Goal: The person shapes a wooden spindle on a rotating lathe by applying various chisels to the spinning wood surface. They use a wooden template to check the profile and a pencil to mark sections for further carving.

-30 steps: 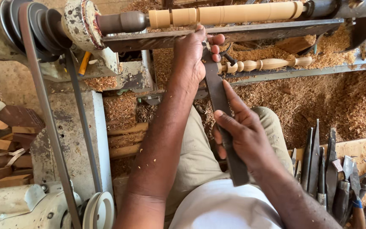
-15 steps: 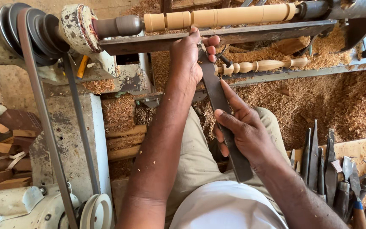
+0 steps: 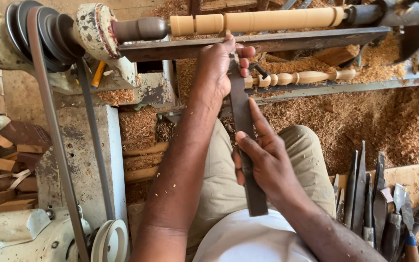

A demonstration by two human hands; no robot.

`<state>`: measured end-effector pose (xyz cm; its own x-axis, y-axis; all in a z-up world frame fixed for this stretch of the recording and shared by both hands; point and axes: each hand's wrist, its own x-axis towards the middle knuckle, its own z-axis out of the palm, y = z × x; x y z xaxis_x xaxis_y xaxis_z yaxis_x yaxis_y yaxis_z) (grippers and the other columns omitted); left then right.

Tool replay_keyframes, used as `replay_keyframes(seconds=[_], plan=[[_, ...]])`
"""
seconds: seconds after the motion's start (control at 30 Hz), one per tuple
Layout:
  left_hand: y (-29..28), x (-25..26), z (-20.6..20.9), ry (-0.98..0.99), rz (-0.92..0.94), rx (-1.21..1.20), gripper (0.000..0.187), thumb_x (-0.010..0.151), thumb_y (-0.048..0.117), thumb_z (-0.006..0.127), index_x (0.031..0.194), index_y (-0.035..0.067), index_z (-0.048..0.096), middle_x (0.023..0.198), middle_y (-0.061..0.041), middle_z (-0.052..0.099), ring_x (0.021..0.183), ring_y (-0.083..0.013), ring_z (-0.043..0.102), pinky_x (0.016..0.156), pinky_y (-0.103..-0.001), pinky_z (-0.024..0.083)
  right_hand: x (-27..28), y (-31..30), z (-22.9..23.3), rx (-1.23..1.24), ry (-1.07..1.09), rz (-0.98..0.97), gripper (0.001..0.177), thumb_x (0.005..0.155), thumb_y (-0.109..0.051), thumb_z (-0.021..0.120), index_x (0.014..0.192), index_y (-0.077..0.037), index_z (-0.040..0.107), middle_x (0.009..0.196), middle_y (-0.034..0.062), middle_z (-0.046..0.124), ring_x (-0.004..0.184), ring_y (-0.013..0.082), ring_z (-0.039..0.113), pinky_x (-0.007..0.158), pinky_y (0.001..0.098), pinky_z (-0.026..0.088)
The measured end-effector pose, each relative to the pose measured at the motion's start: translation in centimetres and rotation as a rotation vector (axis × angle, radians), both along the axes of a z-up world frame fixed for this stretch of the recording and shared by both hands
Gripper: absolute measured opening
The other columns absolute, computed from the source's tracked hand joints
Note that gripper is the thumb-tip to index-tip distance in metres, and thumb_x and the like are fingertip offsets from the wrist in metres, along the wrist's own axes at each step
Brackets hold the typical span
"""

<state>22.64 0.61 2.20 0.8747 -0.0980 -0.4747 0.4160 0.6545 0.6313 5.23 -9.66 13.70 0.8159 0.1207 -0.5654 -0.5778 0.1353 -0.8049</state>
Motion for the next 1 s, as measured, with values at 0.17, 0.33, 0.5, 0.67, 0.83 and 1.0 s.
replay_keyframes(seconds=[0.17, 0.33, 0.5, 0.67, 0.83, 1.0], plan=[[-1.1, 0.3, 0.0, 0.071, 0.082, -0.06, 0.02, 0.101, 0.013, 0.053, 0.113, -0.003, 0.056, 0.078, -0.024, 0.073, 0.049, -0.0183, 0.064, 0.039, -0.032, 0.052, 0.8, -1.6, 0.3, -0.159, 0.164, 0.03, 0.078, 0.096, -0.015, 0.053, 0.165, -0.032, 0.02, 0.058, 0.0056, 0.06, 0.037, 0.0141, 0.052, 0.034, 0.0283, 0.043], [-1.7, 0.2, -0.1, 0.076, 0.157, -0.049, 0.02, 0.1, 0.014, 0.053, 0.113, -0.001, 0.054, 0.076, -0.025, 0.073, 0.046, -0.0183, 0.062, 0.037, -0.032, 0.05, 1.6, -2.8, 0.5, -0.073, 0.056, 0.074, 0.077, 0.098, -0.013, 0.055, 0.167, -0.022, 0.022, 0.057, 0.0043, 0.058, 0.038, 0.0125, 0.052, 0.037, 0.0258, 0.044], [-2.4, 0.6, -0.2, 0.066, 0.211, -0.069, 0.019, 0.1, 0.014, 0.053, 0.112, -0.002, 0.052, 0.075, -0.026, 0.072, 0.046, -0.0195, 0.061, 0.036, -0.032, 0.049, 2.2, -3.9, 0.6, -0.128, 0.057, 0.09, 0.076, 0.097, -0.012, 0.057, 0.166, -0.019, 0.027, 0.057, 0.0042, 0.057, 0.038, 0.0127, 0.051, 0.036, 0.0256, 0.042], [-1.3, 0.2, 0.4, 0.131, 0.112, -0.055, 0.023, 0.102, 0.017, 0.05, 0.113, -0.002, 0.056, 0.078, -0.024, 0.073, 0.05, -0.0205, 0.061, 0.04, -0.034, 0.051, 1.9, -3.2, 0.4, -0.102, 0.077, 0.116, 0.076, 0.096, -0.017, 0.054, 0.164, -0.029, 0.022, 0.056, 0.0039, 0.059, 0.037, 0.0135, 0.051, 0.034, 0.0279, 0.043], [-1.4, -0.1, 1.2, 0.172, 0.143, -0.134, 0.019, 0.101, 0.016, 0.05, 0.112, 0.0, 0.054, 0.077, -0.022, 0.07, 0.051, -0.0208, 0.061, 0.041, -0.035, 0.051, 2.7, -4.8, 1.7, -0.195, 0.134, 0.188, 0.075, 0.096, -0.018, 0.055, 0.163, -0.032, 0.026, 0.054, 0.0032, 0.056, 0.038, 0.0132, 0.05, 0.036, 0.0273, 0.041], [-3.2, 0.0, 0.6, 0.133, 0.286, -0.033, 0.02, 0.103, 0.016, 0.052, 0.108, -0.004, 0.055, 0.076, -0.025, 0.071, 0.049, -0.0214, 0.063, 0.04, -0.035, 0.052, 4.5, -7.6, 2.1, -0.121, 0.11, 0.266, 0.075, 0.095, -0.016, 0.056, 0.164, -0.028, 0.03, 0.055, 0.0009, 0.054, 0.039, 0.0106, 0.047, 0.037, 0.0254, 0.04]])
